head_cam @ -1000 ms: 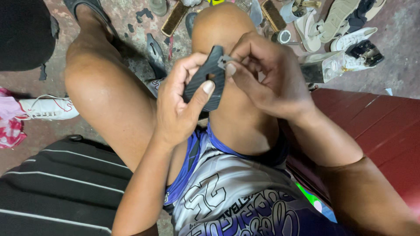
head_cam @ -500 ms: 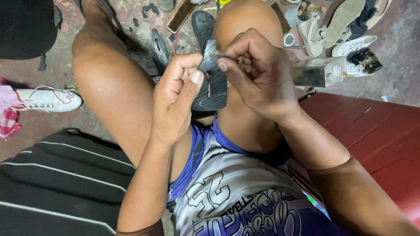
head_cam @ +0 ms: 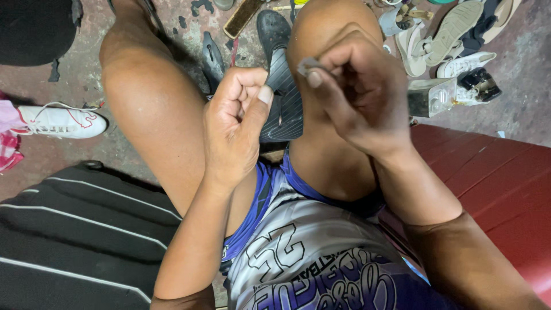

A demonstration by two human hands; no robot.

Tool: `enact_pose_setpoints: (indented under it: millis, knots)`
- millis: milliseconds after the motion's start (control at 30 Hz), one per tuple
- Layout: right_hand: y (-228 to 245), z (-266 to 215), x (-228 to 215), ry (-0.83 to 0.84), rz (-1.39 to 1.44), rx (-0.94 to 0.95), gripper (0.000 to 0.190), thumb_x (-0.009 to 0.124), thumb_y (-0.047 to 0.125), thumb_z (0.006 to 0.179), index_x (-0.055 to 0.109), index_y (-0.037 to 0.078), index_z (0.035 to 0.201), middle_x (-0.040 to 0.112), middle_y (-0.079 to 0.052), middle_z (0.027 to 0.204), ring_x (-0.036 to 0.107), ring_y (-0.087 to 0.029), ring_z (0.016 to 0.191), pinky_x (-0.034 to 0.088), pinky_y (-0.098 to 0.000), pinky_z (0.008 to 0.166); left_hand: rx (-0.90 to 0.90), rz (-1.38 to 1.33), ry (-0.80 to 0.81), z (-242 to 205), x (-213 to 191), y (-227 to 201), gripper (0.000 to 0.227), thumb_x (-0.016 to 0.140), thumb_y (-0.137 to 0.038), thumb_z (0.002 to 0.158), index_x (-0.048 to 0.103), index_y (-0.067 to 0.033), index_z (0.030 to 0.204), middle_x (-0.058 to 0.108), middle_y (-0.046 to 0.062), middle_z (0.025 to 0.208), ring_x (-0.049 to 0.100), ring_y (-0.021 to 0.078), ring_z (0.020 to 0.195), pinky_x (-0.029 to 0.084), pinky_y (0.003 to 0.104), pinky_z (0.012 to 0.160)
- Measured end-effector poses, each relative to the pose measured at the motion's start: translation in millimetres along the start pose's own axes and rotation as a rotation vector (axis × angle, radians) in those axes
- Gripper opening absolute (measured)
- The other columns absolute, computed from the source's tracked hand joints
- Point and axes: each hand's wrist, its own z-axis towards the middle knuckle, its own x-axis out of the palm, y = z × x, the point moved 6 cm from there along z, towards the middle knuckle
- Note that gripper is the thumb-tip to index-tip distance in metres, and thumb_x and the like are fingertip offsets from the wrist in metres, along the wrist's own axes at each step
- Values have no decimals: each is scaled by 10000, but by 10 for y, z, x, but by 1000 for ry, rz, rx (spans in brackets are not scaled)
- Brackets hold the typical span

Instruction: The person is repairing a shoe sole by hand. They use a small tool to scrape and clean the sole surface, then apply a small piece of material to a specific area on the sole.

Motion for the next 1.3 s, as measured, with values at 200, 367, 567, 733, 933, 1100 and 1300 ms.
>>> enact_pose_setpoints:
  millis: [200, 367, 567, 733, 933, 1100, 1300]
  knots:
    - [-114, -191, -19, 39, -13, 276, 155, 688, 67, 1049, 602, 33, 924, 496, 57, 689, 387, 4, 591, 277, -203, 522, -35, -37, -60, 13, 96, 115, 55, 595, -62, 1093, 601, -21, 1129, 594, -45, 896, 479, 0, 765, 393, 194, 708]
    - [-140, -233, 59, 45, -104, 239, 179, 693, 68, 1040, 597, 46, 890, 474, 74, 666, 397, 5, 606, 308, -216, 528, -30, -269, -53, -2, 177, 208, 60, 557, -89, 1134, 582, -35, 1131, 589, -27, 913, 504, 13, 798, 415, 198, 760]
    - [-105, -235, 65, 13, -195, 203, 190, 708, 65, 1027, 604, 46, 869, 506, 55, 638, 426, -4, 568, 330, -222, 512, 0, -250, -60, -39, 176, 241, 108, 538, -129, 1155, 571, -31, 1124, 562, -24, 947, 447, 8, 825, 363, 180, 775]
    - [-94, -252, 56, -16, -229, 143, 187, 733, 55, 1028, 612, 43, 886, 552, 16, 685, 475, -42, 585, 378, -230, 542, 30, -297, -55, -59, 215, 237, 94, 529, -136, 1152, 562, -49, 1169, 591, -5, 993, 483, 41, 880, 393, 207, 835]
    - [-45, -286, 72, -58, -336, 67, 191, 752, 40, 1013, 606, 33, 889, 648, -41, 806, 626, -78, 618, 462, -243, 572, 71, -230, -95, -92, 248, 278, 90, 525, -115, 1171, 537, -27, 1161, 539, -10, 973, 454, 27, 857, 388, 200, 796]
    - [-77, -303, 74, -50, -322, 141, 188, 763, 48, 989, 627, 41, 860, 623, -16, 703, 581, -67, 553, 430, -249, 537, 99, -233, -100, -113, 289, 280, 90, 508, -109, 1175, 514, -24, 1203, 583, 20, 1001, 503, 40, 891, 425, 209, 834]
    - [-109, -358, 85, -118, -170, 123, 176, 736, 31, 1033, 625, 37, 897, 599, -14, 731, 484, -41, 567, 374, -229, 520, 105, -224, -122, -102, 294, 299, 100, 512, -113, 1178, 516, -14, 1191, 588, 25, 996, 502, 39, 887, 427, 210, 832]
